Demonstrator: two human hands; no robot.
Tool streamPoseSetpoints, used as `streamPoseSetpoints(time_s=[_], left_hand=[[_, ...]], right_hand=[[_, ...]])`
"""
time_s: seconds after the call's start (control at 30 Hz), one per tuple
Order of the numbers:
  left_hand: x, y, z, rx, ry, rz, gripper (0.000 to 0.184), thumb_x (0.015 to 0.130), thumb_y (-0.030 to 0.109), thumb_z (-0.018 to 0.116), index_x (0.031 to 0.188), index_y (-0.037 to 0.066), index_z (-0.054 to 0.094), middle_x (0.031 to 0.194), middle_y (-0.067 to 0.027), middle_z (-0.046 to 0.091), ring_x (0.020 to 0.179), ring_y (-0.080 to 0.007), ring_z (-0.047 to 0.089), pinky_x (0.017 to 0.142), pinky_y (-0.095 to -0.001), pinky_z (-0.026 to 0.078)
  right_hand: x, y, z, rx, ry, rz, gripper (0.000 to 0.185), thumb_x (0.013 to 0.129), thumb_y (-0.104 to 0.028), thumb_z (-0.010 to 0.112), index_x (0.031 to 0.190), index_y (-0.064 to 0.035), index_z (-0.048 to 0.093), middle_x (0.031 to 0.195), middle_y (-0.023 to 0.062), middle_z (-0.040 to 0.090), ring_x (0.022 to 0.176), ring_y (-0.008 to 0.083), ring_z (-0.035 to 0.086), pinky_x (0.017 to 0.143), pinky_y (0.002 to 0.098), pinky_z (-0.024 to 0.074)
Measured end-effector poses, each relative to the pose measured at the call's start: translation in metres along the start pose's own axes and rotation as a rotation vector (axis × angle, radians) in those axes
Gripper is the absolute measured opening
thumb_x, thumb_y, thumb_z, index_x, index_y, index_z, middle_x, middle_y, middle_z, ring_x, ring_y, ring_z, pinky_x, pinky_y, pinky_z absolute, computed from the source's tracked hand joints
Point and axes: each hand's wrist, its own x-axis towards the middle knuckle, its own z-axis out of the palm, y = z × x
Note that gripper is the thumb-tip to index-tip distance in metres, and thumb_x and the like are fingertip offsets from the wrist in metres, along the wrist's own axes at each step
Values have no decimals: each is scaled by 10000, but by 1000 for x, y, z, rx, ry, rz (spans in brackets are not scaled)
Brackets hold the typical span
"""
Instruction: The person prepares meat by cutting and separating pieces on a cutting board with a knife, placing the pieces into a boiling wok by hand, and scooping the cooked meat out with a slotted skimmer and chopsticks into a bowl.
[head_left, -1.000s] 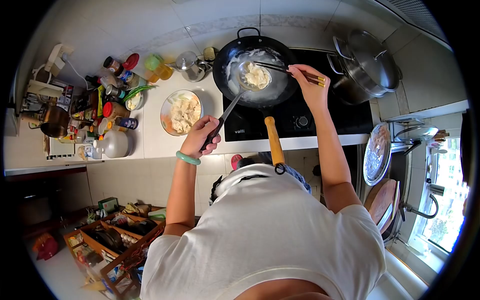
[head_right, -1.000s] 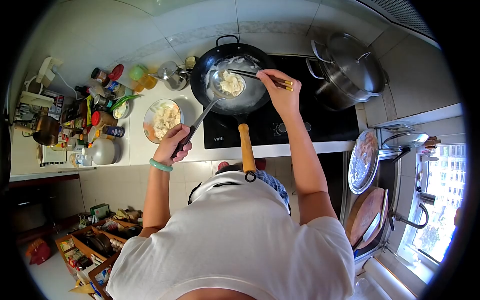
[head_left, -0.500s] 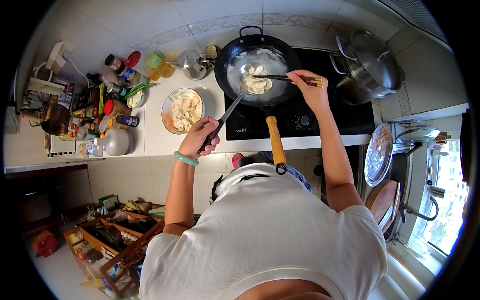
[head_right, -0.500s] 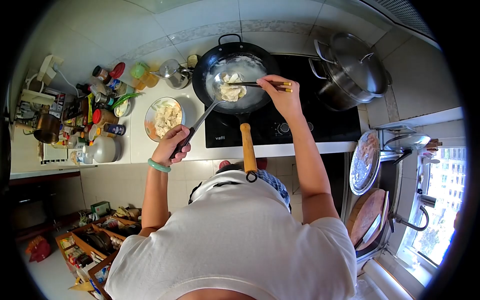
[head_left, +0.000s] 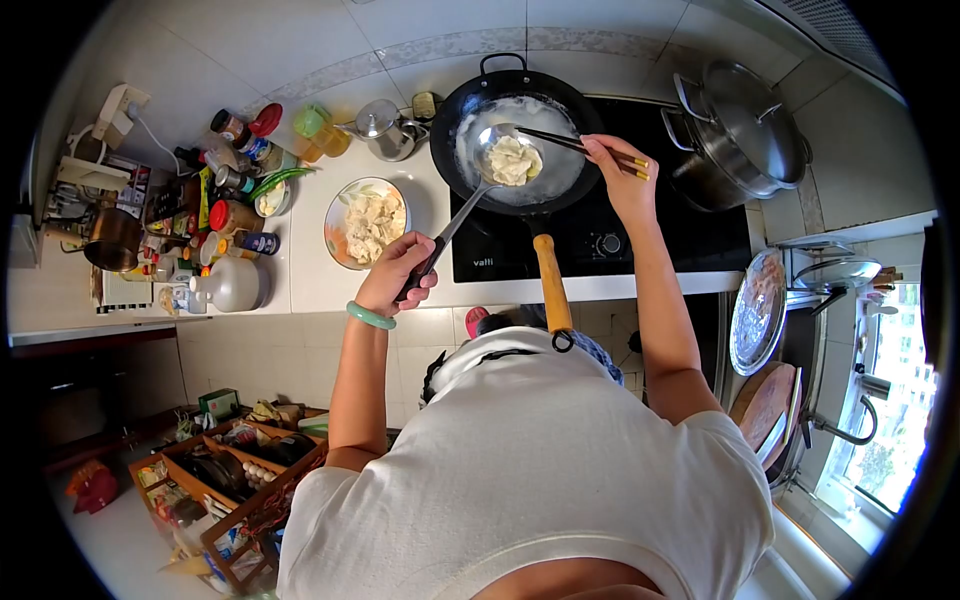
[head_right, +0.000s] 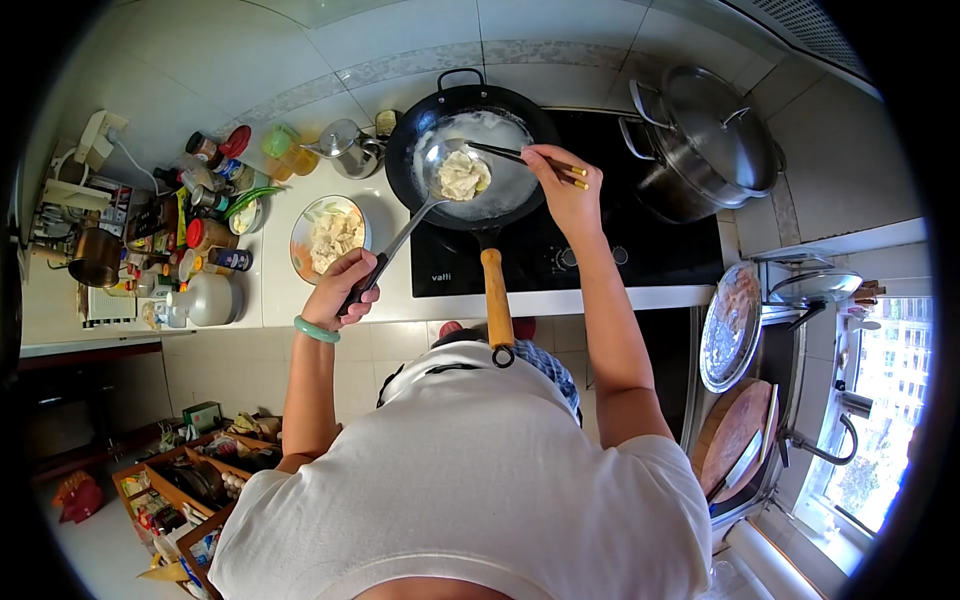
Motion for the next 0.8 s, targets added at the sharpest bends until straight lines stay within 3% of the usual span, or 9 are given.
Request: streamPoseSetpoints(time_s=[0.2,0.33,0.6,0.7,0.8], left_hand=[[4,-1,-4,-26,-5,19,89,933,219,488,911,142,451,584,-52,472,366,-61,342,288,-179,203],[6,0,-7,-42,36,40,87,931,220,493,916,145,451,586,-55,474,367,-63,349,290,-181,207],[7,2,-4,-9,104,59,105,933,251,501,886,160,475,580,-47,459,351,-50,321,286,-169,204],[7,1,-2,9,109,75,110,930,253,505,884,156,477,575,-46,461,349,-54,326,285,-172,205],[8,-2,-3,6,111,85,114,927,253,510,882,154,478,572,-47,464,347,-57,332,283,-175,206]], right_hand=[[-4,-4,-2,36,4,-41,136,828,-61,660,933,25,677,805,47,676,714,78,617,664,190,487],[-7,-20,-14,187,31,51,152,850,-52,627,924,80,645,847,132,671,789,171,659,731,284,561],[-14,-21,3,112,-22,128,154,832,-65,655,906,70,655,782,99,665,719,130,650,682,252,560],[-11,-21,9,9,-71,129,156,847,-73,632,915,65,658,824,116,673,768,159,663,715,266,559],[-9,-30,14,-55,-81,107,153,834,-86,650,872,61,661,733,84,663,692,117,648,660,225,531]])
